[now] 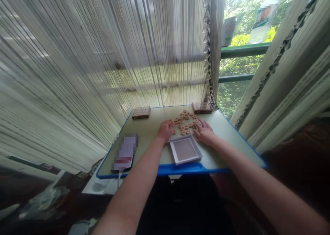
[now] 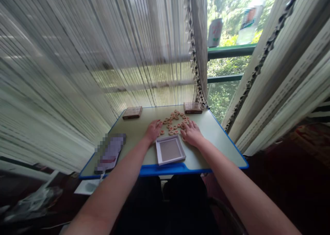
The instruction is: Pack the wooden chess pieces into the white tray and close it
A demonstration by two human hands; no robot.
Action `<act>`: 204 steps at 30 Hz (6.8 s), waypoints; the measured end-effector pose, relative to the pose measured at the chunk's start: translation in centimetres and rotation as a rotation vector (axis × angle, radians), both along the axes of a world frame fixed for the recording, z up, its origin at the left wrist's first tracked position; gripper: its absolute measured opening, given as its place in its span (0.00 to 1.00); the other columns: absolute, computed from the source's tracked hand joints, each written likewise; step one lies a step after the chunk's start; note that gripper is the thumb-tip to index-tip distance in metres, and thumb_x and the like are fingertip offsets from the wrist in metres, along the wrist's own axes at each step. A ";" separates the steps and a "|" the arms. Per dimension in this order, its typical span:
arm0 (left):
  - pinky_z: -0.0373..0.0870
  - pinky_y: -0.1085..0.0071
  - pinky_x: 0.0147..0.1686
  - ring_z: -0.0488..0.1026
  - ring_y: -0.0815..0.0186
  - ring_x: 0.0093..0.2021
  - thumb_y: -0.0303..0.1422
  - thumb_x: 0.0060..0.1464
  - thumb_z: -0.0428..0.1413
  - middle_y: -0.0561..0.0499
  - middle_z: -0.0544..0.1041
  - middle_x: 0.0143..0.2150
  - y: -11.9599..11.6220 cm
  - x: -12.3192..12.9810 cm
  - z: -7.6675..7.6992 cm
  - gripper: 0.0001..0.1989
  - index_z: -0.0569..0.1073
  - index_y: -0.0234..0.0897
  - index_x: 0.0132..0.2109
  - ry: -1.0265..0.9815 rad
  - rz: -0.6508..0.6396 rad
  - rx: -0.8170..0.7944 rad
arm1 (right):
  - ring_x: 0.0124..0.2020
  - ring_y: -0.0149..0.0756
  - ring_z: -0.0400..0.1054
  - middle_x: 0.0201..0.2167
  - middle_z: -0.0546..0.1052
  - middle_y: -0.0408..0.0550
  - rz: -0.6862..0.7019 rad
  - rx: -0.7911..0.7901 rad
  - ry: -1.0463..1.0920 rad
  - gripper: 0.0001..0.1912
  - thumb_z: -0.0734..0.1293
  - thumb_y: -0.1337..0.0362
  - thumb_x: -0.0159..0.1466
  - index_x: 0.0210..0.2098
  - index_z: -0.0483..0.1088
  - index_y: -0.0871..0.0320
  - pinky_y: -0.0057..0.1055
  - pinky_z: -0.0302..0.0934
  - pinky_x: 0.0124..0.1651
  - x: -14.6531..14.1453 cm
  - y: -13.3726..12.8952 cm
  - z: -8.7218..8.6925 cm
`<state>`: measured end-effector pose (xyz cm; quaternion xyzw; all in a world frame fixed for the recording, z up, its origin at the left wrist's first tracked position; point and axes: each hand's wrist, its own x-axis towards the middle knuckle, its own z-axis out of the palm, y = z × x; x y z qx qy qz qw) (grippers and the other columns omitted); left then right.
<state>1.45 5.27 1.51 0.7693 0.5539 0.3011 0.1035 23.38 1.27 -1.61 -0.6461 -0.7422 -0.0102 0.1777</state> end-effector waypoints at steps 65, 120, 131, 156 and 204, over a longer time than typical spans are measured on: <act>0.66 0.70 0.40 0.72 0.65 0.36 0.46 0.59 0.36 0.46 0.77 0.34 4.4 -1.2 -1.1 0.27 0.74 0.35 0.35 -0.247 0.001 -0.087 | 0.63 0.47 0.45 0.60 0.56 0.63 0.220 -0.176 0.030 0.28 0.53 0.56 0.65 0.57 0.58 0.69 0.44 0.41 0.62 -3.9 13.5 2.8; 0.63 0.64 0.50 0.68 0.60 0.44 0.36 0.56 0.47 0.46 0.75 0.40 2.0 -1.7 1.5 0.14 0.75 0.37 0.40 0.213 0.004 0.096 | 0.42 0.38 0.67 0.40 0.74 0.51 0.226 -0.040 0.196 0.15 0.59 0.61 0.60 0.41 0.73 0.58 0.32 0.59 0.47 0.3 3.7 2.2; 0.62 0.62 0.50 0.63 0.54 0.50 0.54 0.32 0.59 0.47 0.71 0.48 -0.7 -1.8 3.0 0.33 0.74 0.42 0.46 0.291 -0.362 -0.106 | 0.39 0.39 0.64 0.35 0.75 0.48 0.518 -0.024 0.161 0.10 0.65 0.61 0.55 0.34 0.76 0.55 0.37 0.56 0.47 -2.0 1.1 4.5; 0.64 0.67 0.48 0.70 0.63 0.44 0.29 0.51 0.49 0.50 0.77 0.41 2.2 -1.4 0.5 0.13 0.76 0.40 0.39 0.203 -0.105 0.099 | 0.40 0.41 0.65 0.35 0.75 0.50 0.143 0.068 0.127 0.12 0.61 0.63 0.57 0.35 0.75 0.56 0.34 0.59 0.43 -0.7 3.7 3.2; 0.66 0.68 0.42 0.73 0.60 0.42 0.32 0.53 0.47 0.43 0.77 0.41 2.6 -2.8 1.9 0.15 0.76 0.38 0.42 0.269 0.097 -0.105 | 0.27 0.30 0.67 0.33 0.74 0.48 0.185 -0.021 0.167 0.12 0.62 0.63 0.56 0.36 0.75 0.59 0.26 0.60 0.35 0.1 3.5 3.0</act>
